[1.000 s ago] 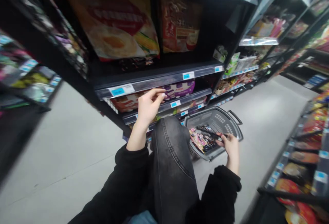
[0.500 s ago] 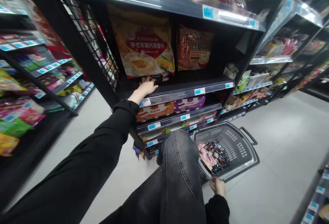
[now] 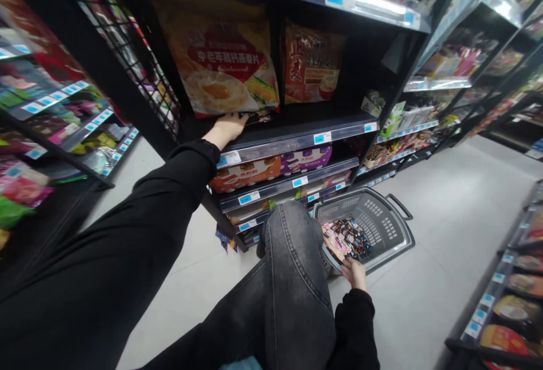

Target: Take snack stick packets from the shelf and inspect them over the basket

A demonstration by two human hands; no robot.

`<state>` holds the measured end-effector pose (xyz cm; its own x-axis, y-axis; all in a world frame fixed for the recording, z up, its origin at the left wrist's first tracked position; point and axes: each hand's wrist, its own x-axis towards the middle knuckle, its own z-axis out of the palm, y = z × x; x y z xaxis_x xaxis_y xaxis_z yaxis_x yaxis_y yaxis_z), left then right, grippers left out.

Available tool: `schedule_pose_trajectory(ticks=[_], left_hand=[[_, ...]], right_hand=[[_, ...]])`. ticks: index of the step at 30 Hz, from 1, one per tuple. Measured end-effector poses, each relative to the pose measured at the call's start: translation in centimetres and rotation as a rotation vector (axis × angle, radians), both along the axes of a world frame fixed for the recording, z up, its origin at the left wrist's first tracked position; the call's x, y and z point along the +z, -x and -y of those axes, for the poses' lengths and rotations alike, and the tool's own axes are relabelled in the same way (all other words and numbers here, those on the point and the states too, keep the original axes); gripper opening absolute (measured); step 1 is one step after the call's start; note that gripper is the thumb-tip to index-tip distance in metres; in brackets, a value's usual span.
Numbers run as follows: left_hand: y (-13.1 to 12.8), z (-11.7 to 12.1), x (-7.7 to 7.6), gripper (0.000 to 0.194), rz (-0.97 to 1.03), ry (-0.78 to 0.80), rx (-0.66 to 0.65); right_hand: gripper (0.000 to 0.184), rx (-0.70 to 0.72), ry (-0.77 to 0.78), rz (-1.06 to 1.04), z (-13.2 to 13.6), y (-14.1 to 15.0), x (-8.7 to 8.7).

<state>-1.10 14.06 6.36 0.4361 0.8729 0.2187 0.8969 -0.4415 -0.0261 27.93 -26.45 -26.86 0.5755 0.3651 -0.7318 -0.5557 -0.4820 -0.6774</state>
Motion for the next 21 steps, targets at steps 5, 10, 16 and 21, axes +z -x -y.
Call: schedule_pose_trajectory(ticks=[5,10,16,21], left_hand=[[-0.2,0.1,0.0,0.05,-0.045,-0.047,-0.04],[0.2,-0.9,1.3,0.049,-0.085,-0.018,0.003],[1.1,0.7,3.2,0.042,-0.055,-0.083,0.131],[-0.1,7.9,3.2,0.031,0.428,0.079,-0.12]], right_hand=[[0.023,-0.065,-0.072,0.015,-0.9,-1.0,3.1],[0.012,-0.078,-0.21,0.105,-1.0,-1.3,7.4],[0.008,-0.096,-0.328,0.163,-0.8,-1.3,11.5],[0.013,-0.153,-0.419,0.227,-1.6,-2.5,14.7]])
